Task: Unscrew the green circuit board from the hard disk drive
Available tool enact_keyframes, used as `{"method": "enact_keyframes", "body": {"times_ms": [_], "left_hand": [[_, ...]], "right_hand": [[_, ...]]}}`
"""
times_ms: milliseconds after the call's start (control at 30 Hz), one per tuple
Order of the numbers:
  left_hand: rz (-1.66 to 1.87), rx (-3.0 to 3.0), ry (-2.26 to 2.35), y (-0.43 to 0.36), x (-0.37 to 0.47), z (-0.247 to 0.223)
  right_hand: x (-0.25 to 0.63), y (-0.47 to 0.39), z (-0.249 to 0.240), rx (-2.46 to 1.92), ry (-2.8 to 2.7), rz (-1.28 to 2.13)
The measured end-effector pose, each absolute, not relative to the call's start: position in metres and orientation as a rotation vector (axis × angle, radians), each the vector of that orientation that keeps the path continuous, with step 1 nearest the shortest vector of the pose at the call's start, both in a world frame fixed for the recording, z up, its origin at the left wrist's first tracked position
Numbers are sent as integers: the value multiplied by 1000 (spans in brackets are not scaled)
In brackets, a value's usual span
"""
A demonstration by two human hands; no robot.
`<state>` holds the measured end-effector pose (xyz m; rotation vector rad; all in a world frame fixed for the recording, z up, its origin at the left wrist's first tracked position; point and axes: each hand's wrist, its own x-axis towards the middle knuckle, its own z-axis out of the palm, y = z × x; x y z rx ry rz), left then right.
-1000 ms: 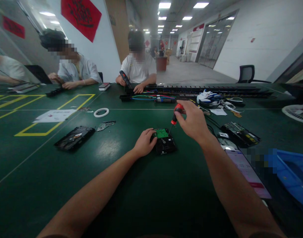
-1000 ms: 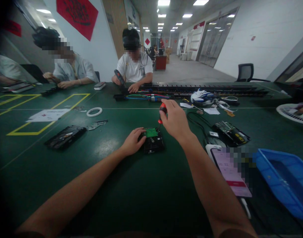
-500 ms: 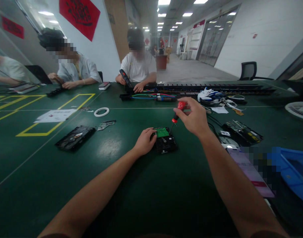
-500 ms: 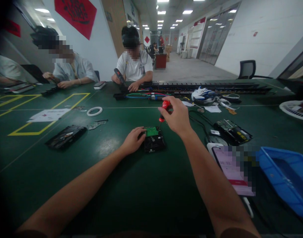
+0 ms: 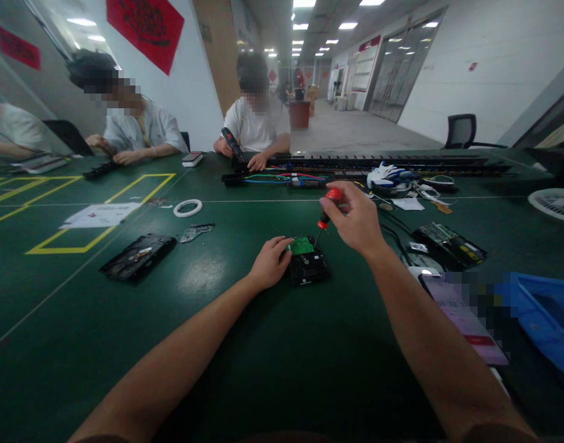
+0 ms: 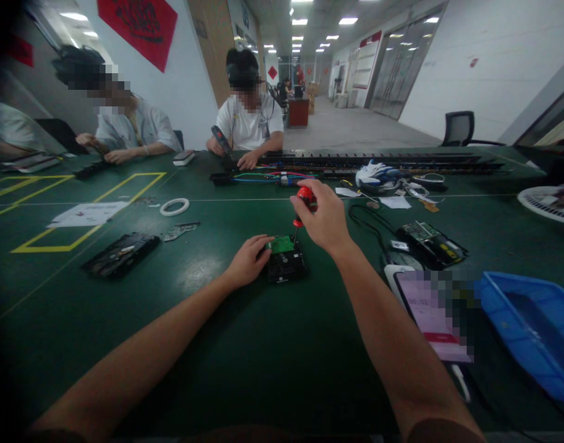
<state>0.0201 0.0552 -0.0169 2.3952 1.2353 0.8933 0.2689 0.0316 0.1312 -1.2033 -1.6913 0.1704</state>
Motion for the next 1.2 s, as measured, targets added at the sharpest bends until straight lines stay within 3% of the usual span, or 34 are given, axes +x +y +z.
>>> {"method": "enact_keyframes", "body": {"times_ms": [133,767,1200], "left_hand": [[874,2404,1247,54,20,-18],[882,2380,1222,65,24,-17],[878,2360,1209,67,24,-18]], "right_hand": [[268,31,132,-1265,-1710,35],[267,25,134,-1335,-1726,119],[266,26,135,-1291,-1862,-21]]}}
